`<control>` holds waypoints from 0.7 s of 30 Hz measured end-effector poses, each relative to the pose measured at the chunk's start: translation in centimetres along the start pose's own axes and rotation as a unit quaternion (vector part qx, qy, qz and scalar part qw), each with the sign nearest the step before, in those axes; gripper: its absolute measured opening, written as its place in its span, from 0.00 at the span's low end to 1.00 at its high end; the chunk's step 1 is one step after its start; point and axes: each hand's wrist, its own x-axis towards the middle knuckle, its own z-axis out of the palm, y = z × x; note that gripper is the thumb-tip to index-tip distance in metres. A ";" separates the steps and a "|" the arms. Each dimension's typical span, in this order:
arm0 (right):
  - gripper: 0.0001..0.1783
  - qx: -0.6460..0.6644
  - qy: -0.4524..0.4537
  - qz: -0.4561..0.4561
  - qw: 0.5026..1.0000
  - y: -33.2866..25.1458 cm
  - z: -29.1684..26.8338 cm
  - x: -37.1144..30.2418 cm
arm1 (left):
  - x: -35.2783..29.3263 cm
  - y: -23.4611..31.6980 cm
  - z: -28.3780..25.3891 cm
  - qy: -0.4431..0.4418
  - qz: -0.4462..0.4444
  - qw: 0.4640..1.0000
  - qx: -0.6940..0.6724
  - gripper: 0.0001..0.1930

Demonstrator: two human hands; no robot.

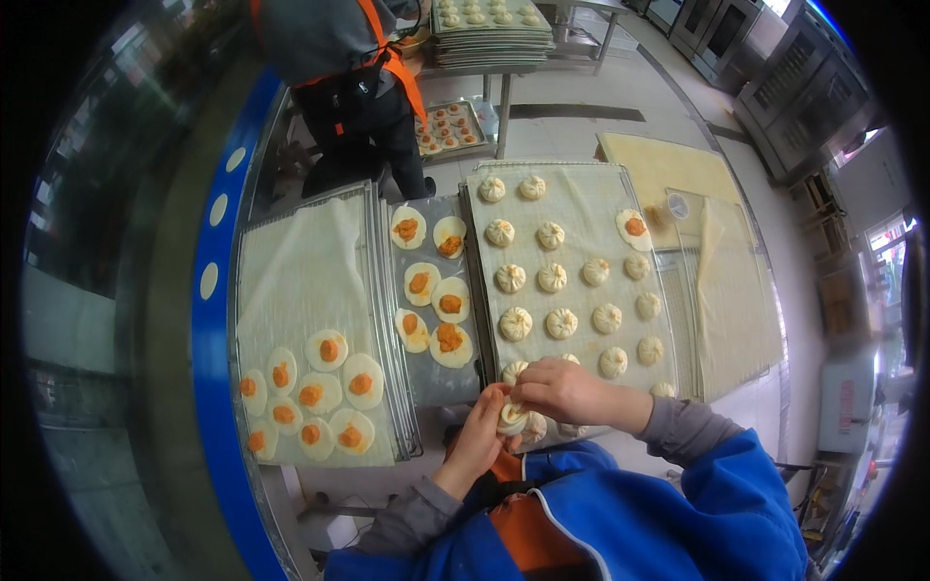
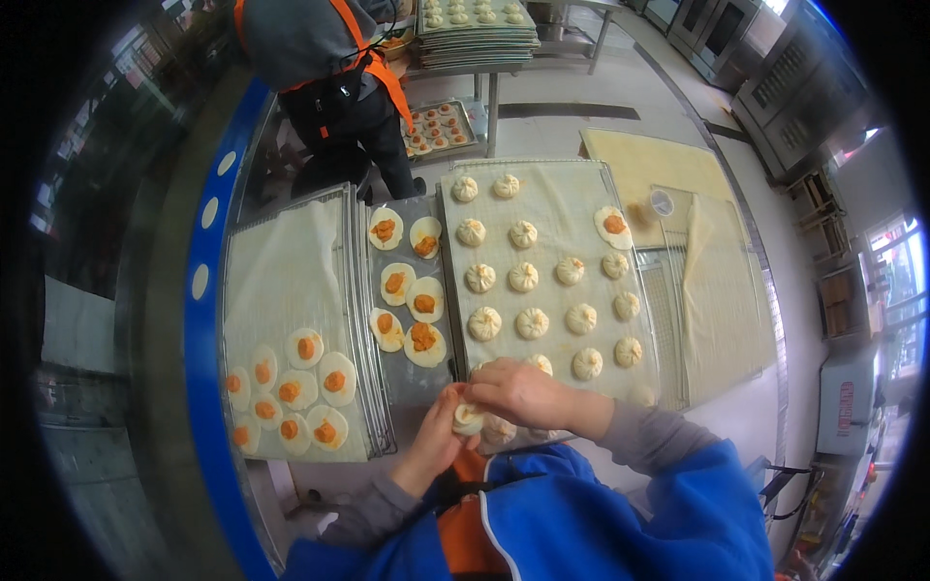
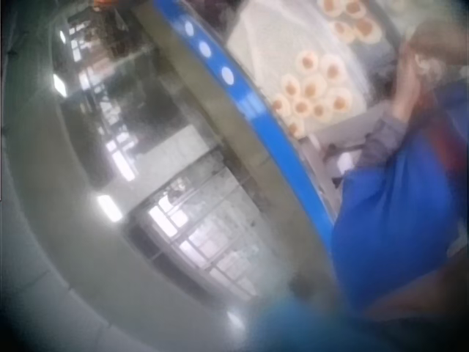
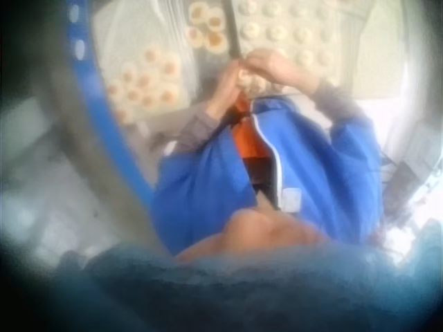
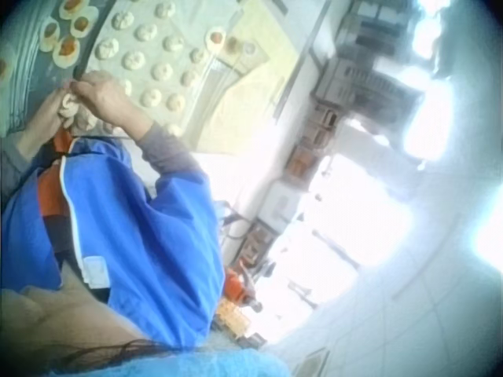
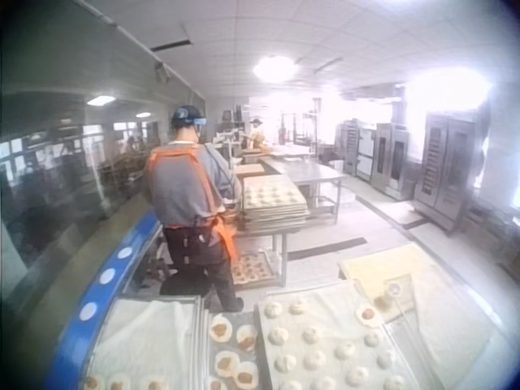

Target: The person repeatedly picks round dough discs from a conveyor, places an orange filling in the center, and pleats the edges to seal each bun. The finished buns are placed on a tray next to the conveyor. The process continues throughout the clip with multiple buns completed and arranged in rows.

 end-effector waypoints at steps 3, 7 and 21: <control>0.13 -0.021 -0.002 -0.002 1.000 0.2 -0.2 -0.2 | 0.3 0.0 -0.3 -0.024 0.005 0.998 0.058 0.30; 0.12 0.035 0.057 0.009 0.998 0.5 -0.1 -0.6 | 0.3 -0.5 -0.4 -0.071 0.007 0.997 -0.033 0.30; 0.08 -0.002 0.034 -0.001 0.999 0.7 0.1 -0.9 | 0.2 -0.2 0.0 -0.049 0.029 0.997 0.051 0.37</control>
